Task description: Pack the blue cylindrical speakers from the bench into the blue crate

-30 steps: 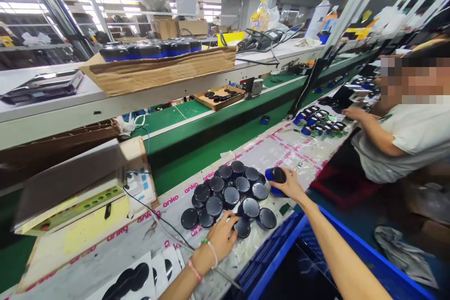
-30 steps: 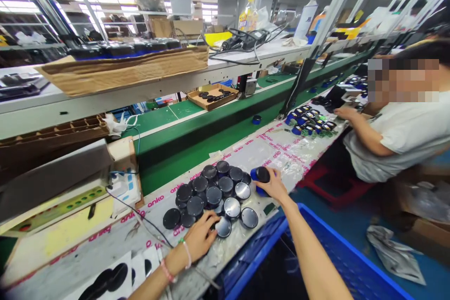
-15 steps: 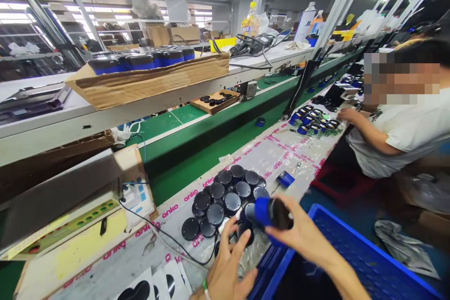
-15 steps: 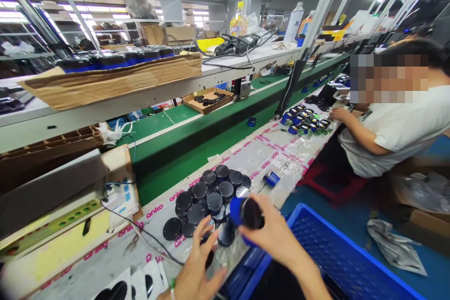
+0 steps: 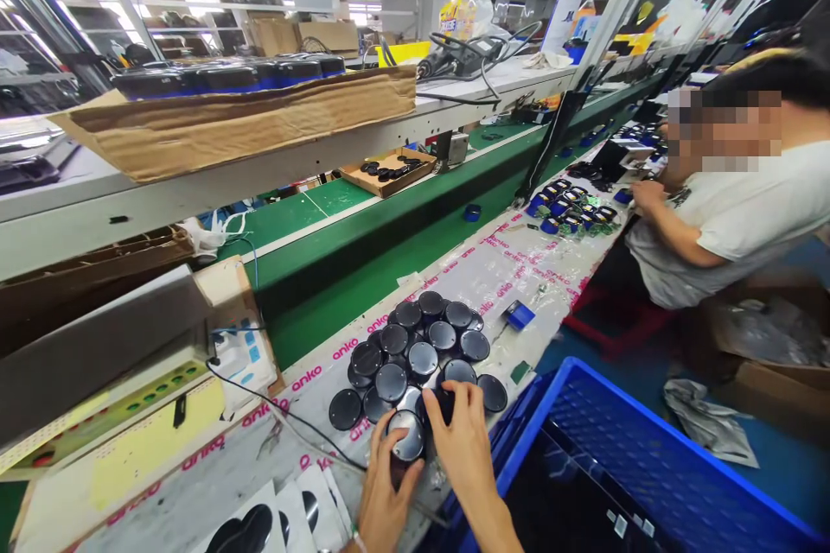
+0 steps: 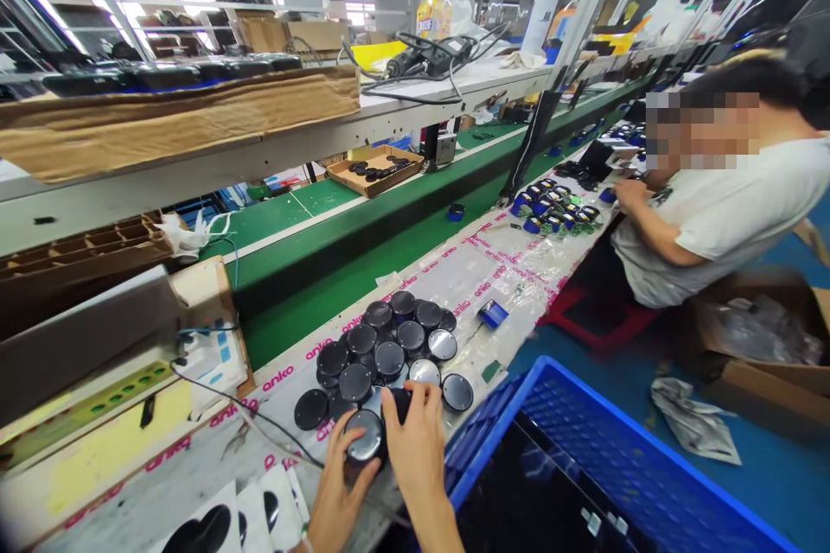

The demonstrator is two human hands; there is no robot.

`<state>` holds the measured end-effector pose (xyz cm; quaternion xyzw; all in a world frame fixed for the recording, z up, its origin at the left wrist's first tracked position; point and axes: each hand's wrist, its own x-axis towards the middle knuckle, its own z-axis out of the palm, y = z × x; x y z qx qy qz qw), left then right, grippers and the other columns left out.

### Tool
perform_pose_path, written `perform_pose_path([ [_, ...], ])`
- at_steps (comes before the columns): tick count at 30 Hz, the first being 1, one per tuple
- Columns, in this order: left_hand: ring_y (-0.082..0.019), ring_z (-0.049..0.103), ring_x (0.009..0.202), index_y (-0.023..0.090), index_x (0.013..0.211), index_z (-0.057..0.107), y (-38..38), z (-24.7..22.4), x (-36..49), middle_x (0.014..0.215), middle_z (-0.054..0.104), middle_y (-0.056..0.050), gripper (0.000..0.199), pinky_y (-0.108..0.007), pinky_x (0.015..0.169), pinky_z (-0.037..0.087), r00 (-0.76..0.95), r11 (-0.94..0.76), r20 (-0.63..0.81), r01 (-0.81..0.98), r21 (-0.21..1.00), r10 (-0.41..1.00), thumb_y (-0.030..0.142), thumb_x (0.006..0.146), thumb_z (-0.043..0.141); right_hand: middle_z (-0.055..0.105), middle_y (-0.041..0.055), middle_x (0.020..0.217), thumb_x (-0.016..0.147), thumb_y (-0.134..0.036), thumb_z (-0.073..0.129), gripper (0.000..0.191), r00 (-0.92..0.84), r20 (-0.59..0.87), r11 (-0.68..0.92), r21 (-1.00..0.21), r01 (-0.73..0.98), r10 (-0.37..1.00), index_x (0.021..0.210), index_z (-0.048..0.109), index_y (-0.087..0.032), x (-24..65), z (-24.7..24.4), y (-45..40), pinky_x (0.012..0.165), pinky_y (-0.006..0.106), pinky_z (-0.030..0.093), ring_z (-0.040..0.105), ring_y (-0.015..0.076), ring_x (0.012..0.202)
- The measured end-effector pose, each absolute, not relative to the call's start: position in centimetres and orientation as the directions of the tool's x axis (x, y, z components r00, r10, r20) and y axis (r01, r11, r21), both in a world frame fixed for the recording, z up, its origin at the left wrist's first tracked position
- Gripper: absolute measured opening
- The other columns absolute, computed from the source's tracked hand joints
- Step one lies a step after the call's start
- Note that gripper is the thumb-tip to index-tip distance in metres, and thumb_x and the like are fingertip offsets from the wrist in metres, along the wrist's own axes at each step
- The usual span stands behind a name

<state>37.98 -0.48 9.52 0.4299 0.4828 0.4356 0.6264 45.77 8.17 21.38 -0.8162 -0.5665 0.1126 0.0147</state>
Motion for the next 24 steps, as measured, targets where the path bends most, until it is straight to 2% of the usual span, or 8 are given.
perform_pose_path([
  [2,-0.019,0.031,0.130,0.019,0.119,0.035,-0.7,9.1,38.4,0.141,0.027,-0.011,0.033,-0.040,0.099,0.041,0.111,0.206,-0.200,-0.041,0.978,0.973,0.028,0.089,0.044,0.041,0.0128,0.110,0.086,-0.056,0.036,0.046,0.290,-0.144,-0.318,-0.234,0.919,0.946,0.105,0.049,-0.016,45.4,20.6,7.8,0.092,0.039,0.040,0.047,0.0220,0.104],
  [5,-0.019,0.039,0.125,0.017,0.113,0.034,-1.1,8.6,38.7,0.137,0.036,-0.012,0.036,-0.043,0.101,0.036,0.071,0.204,-0.203,-0.005,0.979,0.977,0.024,0.083,0.051,0.045,0.0121,0.107,0.087,-0.052,0.037,0.041,0.233,-0.211,-0.295,-0.336,0.894,0.949,0.102,0.050,-0.015,46.1,20.9,7.7,0.081,0.030,0.046,0.049,0.0183,0.099],
  [8,-0.018,0.042,0.122,0.019,0.104,0.034,-1.3,8.8,38.7,0.136,0.038,-0.009,0.032,-0.041,0.098,0.036,0.089,0.255,-0.248,-0.088,0.963,0.965,0.019,0.078,0.053,0.051,0.0093,0.100,0.088,-0.048,0.038,0.039,0.270,-0.084,-0.283,-0.299,0.911,0.959,0.101,0.052,-0.014,49.8,22.7,10.6,0.081,0.027,0.045,0.051,0.0161,0.092],
  [11,-0.018,0.046,0.116,0.018,0.097,0.036,-0.6,9.5,38.5,0.138,0.032,-0.008,0.023,-0.037,0.091,0.040,0.139,0.304,-0.286,-0.134,0.943,0.948,0.018,0.079,0.051,0.051,0.0120,0.112,0.085,-0.034,0.041,0.041,0.248,0.144,-0.247,-0.026,0.969,0.958,0.116,0.049,-0.008,56.2,23.9,16.6,0.097,0.033,0.036,0.047,0.0209,0.106],
  [13,-0.017,0.052,0.105,0.016,0.096,0.039,0.1,9.9,38.4,0.139,0.026,-0.011,0.018,-0.035,0.083,0.043,0.178,0.323,-0.302,-0.100,0.941,0.936,0.022,0.082,0.049,0.035,0.0167,0.132,0.083,-0.031,0.046,0.058,0.262,0.113,-0.284,0.279,0.918,0.958,0.135,0.036,-0.007,60.5,23.8,20.8,0.103,0.042,0.028,0.032,0.0299,0.122],
  [16,-0.018,0.054,0.100,0.015,0.097,0.042,0.9,10.4,38.5,0.135,0.027,-0.013,0.017,-0.035,0.079,0.044,0.167,0.328,-0.317,-0.038,0.944,0.934,0.025,0.084,0.048,0.032,0.0152,0.135,0.083,-0.034,0.050,0.056,0.378,-0.062,-0.310,0.461,0.831,0.924,0.136,0.039,-0.017,64.8,23.1,24.7,0.098,0.048,0.029,0.030,0.0355,0.123],
  [18,-0.020,0.052,0.103,0.015,0.097,0.043,1.0,10.5,38.7,0.132,0.031,-0.013,0.017,-0.035,0.079,0.045,0.112,0.321,-0.320,0.001,0.947,0.941,0.025,0.084,0.048,0.044,0.0149,0.122,0.081,-0.036,0.053,0.051,0.378,-0.066,-0.326,0.385,0.863,0.923,0.128,0.047,-0.015,65.3,23.3,25.2,0.095,0.044,0.034,0.041,0.0317,0.113],
  [24,-0.018,0.054,0.095,0.016,0.099,0.043,0.6,10.9,39.2,0.131,0.030,-0.011,0.019,-0.034,0.076,0.048,0.031,0.297,-0.301,0.089,0.951,0.953,0.026,0.083,0.049,0.053,0.0089,0.109,0.066,-0.053,0.065,0.061,0.300,0.316,-0.225,-0.253,0.941,0.900,0.111,0.049,-0.016,58.9,26.2,16.1,0.083,0.033,0.045,0.054,0.0196,0.093],
])
